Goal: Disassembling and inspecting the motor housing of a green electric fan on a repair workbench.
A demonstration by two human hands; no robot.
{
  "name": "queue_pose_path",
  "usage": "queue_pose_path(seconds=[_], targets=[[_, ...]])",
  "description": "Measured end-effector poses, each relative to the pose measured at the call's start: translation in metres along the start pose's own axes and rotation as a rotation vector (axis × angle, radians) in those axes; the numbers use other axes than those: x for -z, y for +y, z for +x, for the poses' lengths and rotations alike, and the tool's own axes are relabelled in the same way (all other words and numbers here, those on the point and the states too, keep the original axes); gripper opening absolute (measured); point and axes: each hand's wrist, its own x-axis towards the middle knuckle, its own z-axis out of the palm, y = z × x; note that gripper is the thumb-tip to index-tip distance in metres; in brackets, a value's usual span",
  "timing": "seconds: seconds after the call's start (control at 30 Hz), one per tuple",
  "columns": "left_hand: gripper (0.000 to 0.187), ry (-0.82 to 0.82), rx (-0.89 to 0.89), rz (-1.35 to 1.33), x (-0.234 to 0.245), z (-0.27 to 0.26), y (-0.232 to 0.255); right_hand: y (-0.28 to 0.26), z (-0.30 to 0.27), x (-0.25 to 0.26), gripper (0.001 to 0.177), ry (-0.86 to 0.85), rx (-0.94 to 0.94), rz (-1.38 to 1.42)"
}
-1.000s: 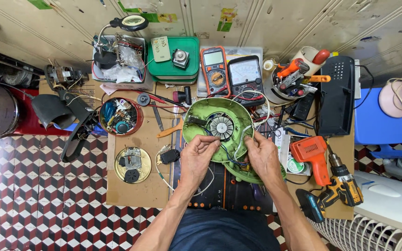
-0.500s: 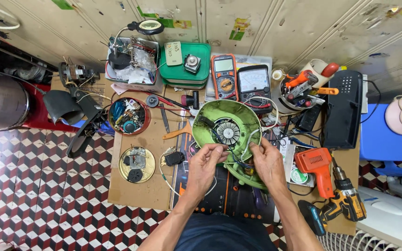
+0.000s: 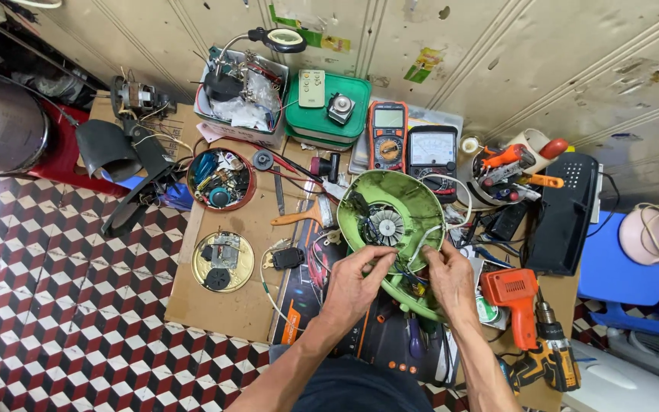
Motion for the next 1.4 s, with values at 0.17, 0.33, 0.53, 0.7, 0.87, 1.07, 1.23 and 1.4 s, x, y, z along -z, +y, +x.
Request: queue_pose_path(seconds=[0.17,0.33,0.53,0.7,0.87,1.07,1.23,1.4], targets=[[0.018,-0.002,-0.029,0.005,-0.002,0.006,0.000,0.008,0.005,0.001,0.035,0.028,0.046,-0.074],[0.019,-0.043,0.176,-0.024,0.001,0.008,0.001,0.003,0.001,0.001,0.042,0.033,-0.013,0.037],[0.015,-0.001,-0.038,-0.064,-0.002,0.010,-0.007,-0.021,-0.020,-0.002,0.039,0.322,0.279,-0.181],[0.014,-0.020,-0.148,0.076,0.002,0.010,-0.008,-0.061,-0.009,-0.014,0.035,0.102,0.316,-0.074],[0.015,-0.033,-0.248,0.135,0.005,0.009,-0.015,-0.078,0.044,-0.042,0.037,-0.198,0.240,-0.383],[0.015,-0.030,-0.298,0.115,0.006,0.009,-0.017,-0.083,0.054,-0.055,0.036,-0.340,0.210,-0.554],[0.015,-0.042,-0.295,0.127,0.008,0.009,-0.015,-0.064,0.064,-0.058,0.027,-0.348,0.095,-0.486],[0.015,-0.045,-0.280,0.093,0.009,0.009,-0.012,-0.051,0.074,-0.058,0.016,-0.357,0.104,-0.401]])
